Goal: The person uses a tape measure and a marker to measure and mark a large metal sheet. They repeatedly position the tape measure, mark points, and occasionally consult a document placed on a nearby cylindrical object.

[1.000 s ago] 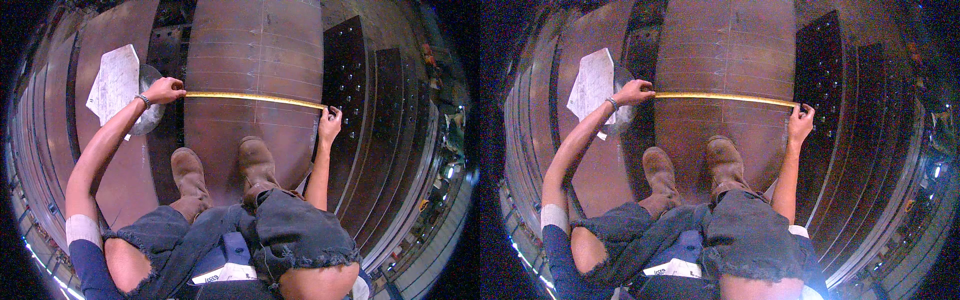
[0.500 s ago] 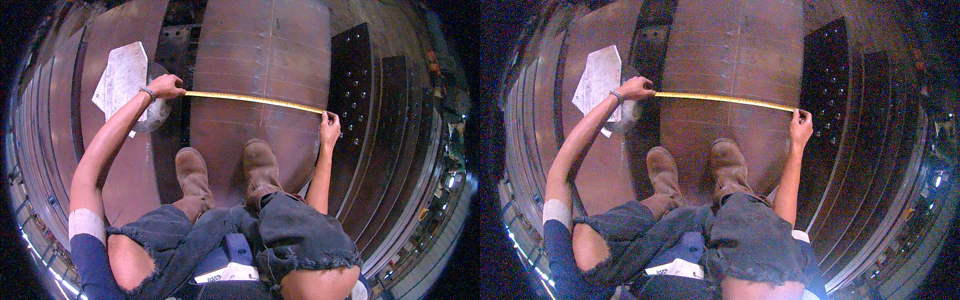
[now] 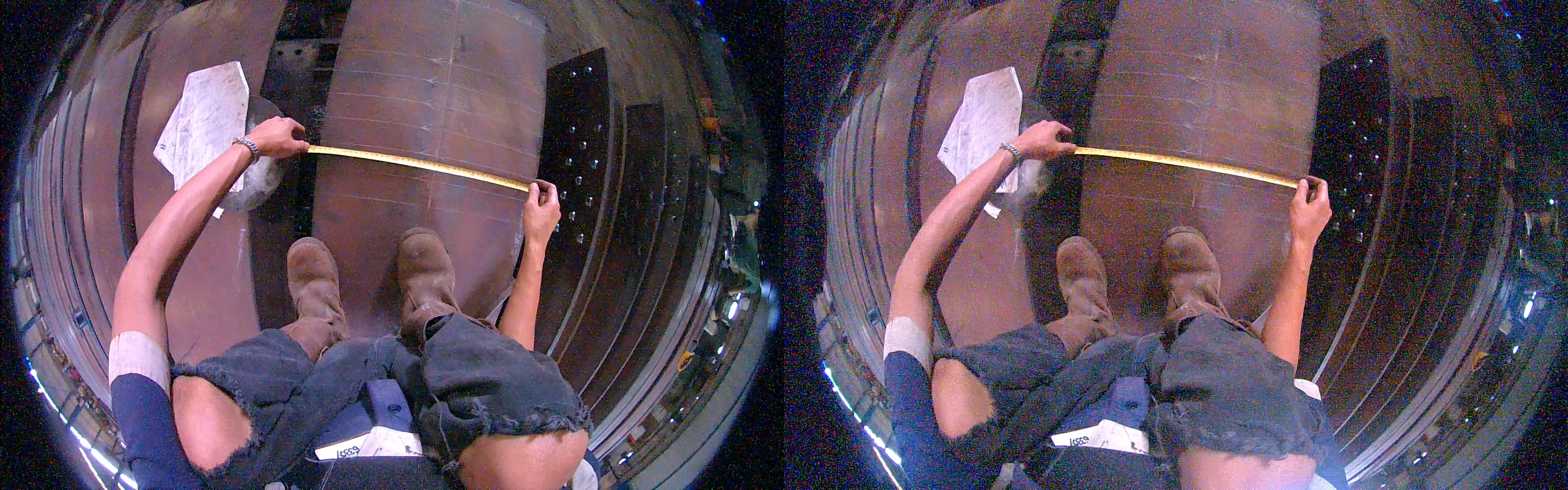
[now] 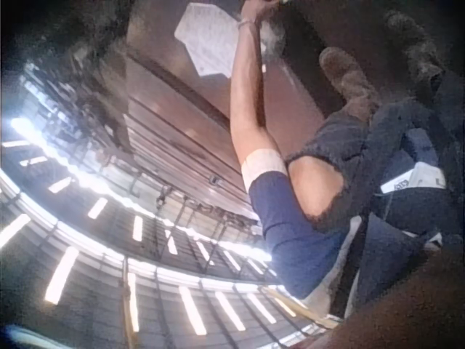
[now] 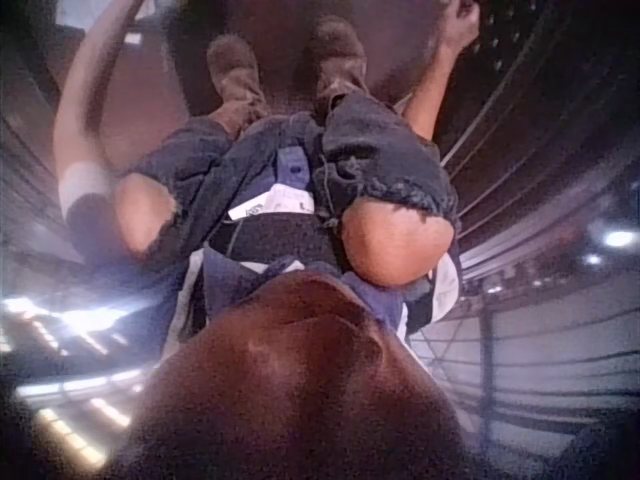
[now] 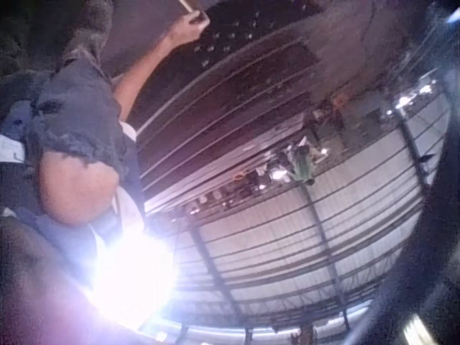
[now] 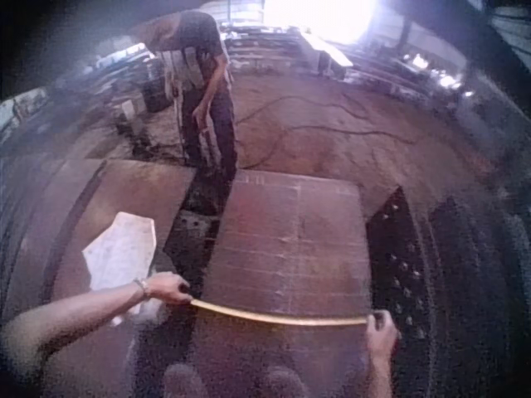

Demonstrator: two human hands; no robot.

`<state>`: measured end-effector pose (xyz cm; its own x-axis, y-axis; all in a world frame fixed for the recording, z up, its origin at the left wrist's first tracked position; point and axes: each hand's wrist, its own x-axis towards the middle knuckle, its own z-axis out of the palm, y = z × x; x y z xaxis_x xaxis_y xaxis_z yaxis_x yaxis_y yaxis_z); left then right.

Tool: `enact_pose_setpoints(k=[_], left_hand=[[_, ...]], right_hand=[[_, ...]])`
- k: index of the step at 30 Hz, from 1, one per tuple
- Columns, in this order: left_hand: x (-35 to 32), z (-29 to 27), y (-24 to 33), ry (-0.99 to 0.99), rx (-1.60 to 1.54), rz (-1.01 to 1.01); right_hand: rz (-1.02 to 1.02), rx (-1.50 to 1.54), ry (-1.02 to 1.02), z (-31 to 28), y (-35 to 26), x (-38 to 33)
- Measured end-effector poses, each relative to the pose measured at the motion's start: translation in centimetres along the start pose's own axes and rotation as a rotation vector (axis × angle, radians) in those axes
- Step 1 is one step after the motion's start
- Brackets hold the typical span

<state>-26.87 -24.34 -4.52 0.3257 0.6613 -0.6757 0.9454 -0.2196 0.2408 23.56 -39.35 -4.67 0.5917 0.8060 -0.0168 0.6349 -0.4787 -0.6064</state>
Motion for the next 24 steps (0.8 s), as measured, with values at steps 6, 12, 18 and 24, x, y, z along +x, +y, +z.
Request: enact_pose_setpoints(k=[6, 12, 18, 24], left_hand=[[-0.5, -0.4, 0.5, 0.058, -0.027, 0.041], [-1.1, -1.6, -0.1, 0.093, -0.316, 0.095], [-2.3, -1.8, -2.1, 0.205, -0.638, 0.049], [-4.8, -1.1, -8.4, 0.435, -0.772, 0.010]], right_hand=[[-0.073, 0.133, -0.189, -0.4, -1.9, 0.0], [-0.199, 0.346, -0.456, -0.7, -5.6, -2.3], [-0.376, -0.113, -0.865, -0.8, -7.1, -6.1], [-0.460, -0.393, -0.902, -1.0, -7.5, -8.5]])
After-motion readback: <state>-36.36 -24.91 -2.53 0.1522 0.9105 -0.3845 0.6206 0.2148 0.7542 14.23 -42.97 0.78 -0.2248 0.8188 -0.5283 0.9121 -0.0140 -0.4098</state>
